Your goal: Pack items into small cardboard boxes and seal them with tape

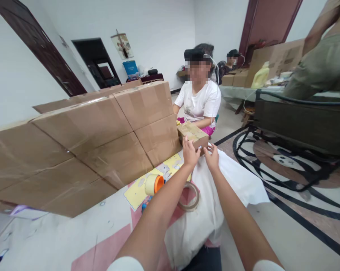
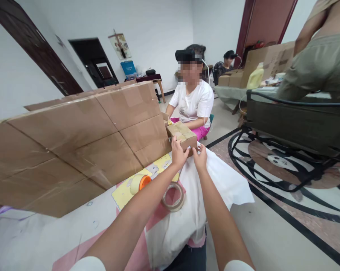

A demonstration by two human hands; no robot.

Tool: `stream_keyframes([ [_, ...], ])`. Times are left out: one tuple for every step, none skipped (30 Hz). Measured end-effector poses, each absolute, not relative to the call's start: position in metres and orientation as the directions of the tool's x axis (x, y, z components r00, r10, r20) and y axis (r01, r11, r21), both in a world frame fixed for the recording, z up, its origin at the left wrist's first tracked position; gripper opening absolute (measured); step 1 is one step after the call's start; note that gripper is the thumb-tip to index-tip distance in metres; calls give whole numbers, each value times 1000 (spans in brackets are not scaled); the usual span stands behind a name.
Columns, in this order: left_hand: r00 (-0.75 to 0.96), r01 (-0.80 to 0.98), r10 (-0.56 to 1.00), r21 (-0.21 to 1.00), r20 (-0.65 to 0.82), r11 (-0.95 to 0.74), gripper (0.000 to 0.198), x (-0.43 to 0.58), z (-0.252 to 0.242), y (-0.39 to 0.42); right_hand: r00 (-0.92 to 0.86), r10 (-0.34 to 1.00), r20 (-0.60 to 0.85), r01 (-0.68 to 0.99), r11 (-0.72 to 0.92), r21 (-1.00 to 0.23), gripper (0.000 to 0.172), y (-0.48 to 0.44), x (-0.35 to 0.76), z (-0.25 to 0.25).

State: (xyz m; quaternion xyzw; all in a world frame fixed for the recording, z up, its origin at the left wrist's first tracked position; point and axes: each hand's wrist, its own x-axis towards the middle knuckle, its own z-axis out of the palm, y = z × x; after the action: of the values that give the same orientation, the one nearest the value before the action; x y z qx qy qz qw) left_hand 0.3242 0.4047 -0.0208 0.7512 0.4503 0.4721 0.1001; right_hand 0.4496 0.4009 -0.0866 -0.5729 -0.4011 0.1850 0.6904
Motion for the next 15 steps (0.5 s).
stream_keyframes([
  [147,593,772,569,619,-569,48,323,-20,404,624,708,331,185,277,-943,60,401,450,-89],
  [144,602,774,566,617,-563,49,323,-19,403,635,701,323,171,281,-944,58,401,451,-90],
  [139,610,778,565,613,-555,50,323,-17,402,644,694,320,162,285,-945,56,401,451,-91],
  [133,618,783,567,607,-545,52,323,-15,400,652,687,320,158,289,-944,54,401,451,-91],
  [126,623,790,571,601,-534,55,323,-12,399,659,680,321,158,293,-943,53,400,451,-91],
  [121,627,796,576,593,-525,59,323,-9,396,665,673,324,160,295,-942,52,399,451,-91],
  [117,629,802,580,586,-517,64,323,-5,393,670,667,326,163,296,-941,51,398,450,-90],
  [115,629,806,585,581,-512,68,323,-1,389,674,663,326,166,295,-941,49,397,450,-89],
  [116,628,808,588,578,-510,70,320,4,384,678,659,324,167,291,-942,48,396,451,-87],
  [120,624,807,589,578,-514,69,316,9,377,684,656,318,168,283,-944,47,394,451,-86],
  [130,618,803,586,581,-524,61,308,15,369,691,653,310,167,273,-947,45,393,452,-84],
  [150,612,796,578,586,-540,49,296,21,359,697,651,299,164,260,-951,42,391,453,-81],
  [176,605,787,565,592,-561,33,279,27,347,704,650,285,159,247,-956,40,389,454,-78],
  [211,597,774,548,597,-586,15,258,34,334,711,649,270,151,234,-960,38,387,454,-75],
  [247,592,761,528,600,-609,5,231,39,320,718,648,254,139,224,-965,37,384,453,-70],
])
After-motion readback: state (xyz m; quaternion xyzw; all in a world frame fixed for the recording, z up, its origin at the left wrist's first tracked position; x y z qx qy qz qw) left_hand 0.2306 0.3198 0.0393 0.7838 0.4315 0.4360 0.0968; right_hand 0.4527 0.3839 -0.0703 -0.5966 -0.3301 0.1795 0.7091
